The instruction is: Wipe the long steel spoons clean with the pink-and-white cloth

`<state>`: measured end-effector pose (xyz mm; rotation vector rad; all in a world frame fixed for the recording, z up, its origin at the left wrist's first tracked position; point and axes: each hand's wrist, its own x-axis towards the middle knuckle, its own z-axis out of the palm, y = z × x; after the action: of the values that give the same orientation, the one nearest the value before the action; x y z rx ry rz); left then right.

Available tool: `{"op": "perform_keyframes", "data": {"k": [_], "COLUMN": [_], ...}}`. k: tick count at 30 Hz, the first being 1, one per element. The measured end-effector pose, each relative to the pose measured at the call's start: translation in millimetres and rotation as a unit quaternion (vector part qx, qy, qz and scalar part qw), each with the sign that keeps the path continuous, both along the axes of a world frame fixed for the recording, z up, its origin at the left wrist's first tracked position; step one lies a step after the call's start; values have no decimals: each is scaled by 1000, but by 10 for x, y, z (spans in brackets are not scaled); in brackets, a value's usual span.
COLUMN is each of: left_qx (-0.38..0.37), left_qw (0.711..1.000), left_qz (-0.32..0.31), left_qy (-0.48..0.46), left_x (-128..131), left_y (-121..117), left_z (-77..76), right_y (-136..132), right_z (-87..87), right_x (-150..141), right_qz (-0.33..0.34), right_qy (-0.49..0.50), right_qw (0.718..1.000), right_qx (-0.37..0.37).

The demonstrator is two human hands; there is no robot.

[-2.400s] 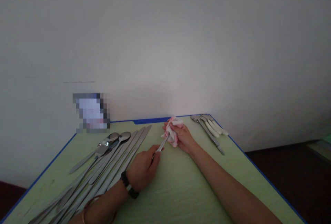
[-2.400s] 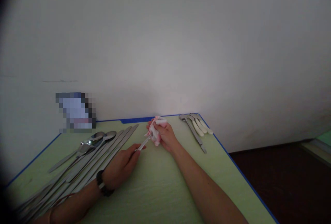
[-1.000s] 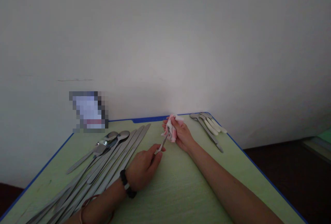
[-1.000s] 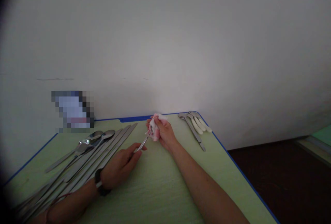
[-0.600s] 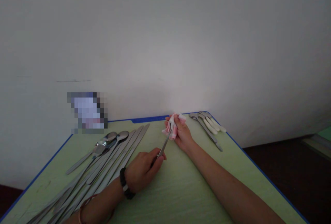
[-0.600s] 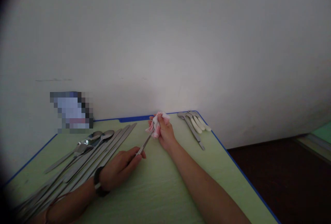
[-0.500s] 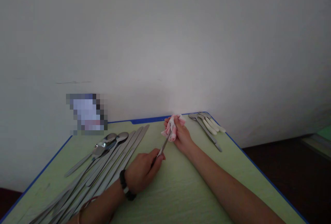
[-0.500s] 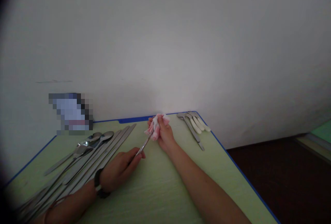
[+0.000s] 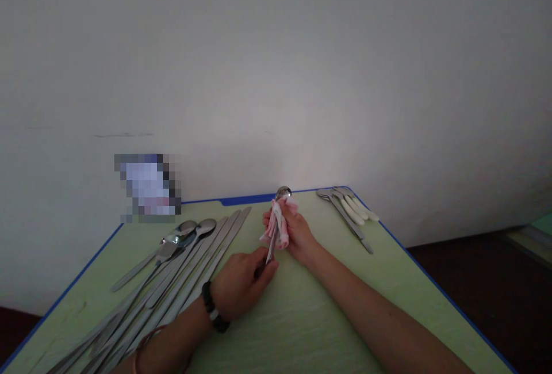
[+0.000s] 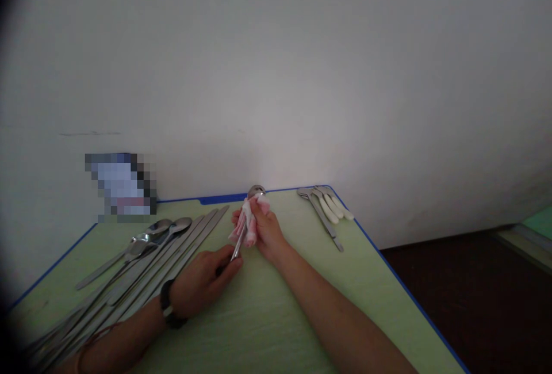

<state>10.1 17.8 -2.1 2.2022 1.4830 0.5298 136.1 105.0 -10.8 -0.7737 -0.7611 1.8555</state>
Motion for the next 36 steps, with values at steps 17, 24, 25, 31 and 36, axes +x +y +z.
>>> {"op": "perform_keyframes", "data": {"k": [17, 24, 25, 31, 36], "left_qx": [14, 25, 25, 8, 21], "left_qw": [999, 994, 993, 989, 990], "left_qz": [7, 63, 70, 100, 99], "left_qy": [-37, -85, -88, -106, -101], "left_x": [-22, -42, -42, -37, -47], "left_y": [-5, 40, 41, 36, 44], "left_z": [-49, -73, -73, -61, -39], "right_y": [-65, -128, -134, -148, -131], "right_z": [32, 28, 32, 63, 56], "right_x": [-35, -66, -60, -12, -2], "right_qz": [22, 63, 74, 139, 160], "right_qy": [-89, -162, -167, -190, -197], "right_qw": [993, 973, 969, 953, 948], "right_qx": [68, 152, 165, 190, 191]}}
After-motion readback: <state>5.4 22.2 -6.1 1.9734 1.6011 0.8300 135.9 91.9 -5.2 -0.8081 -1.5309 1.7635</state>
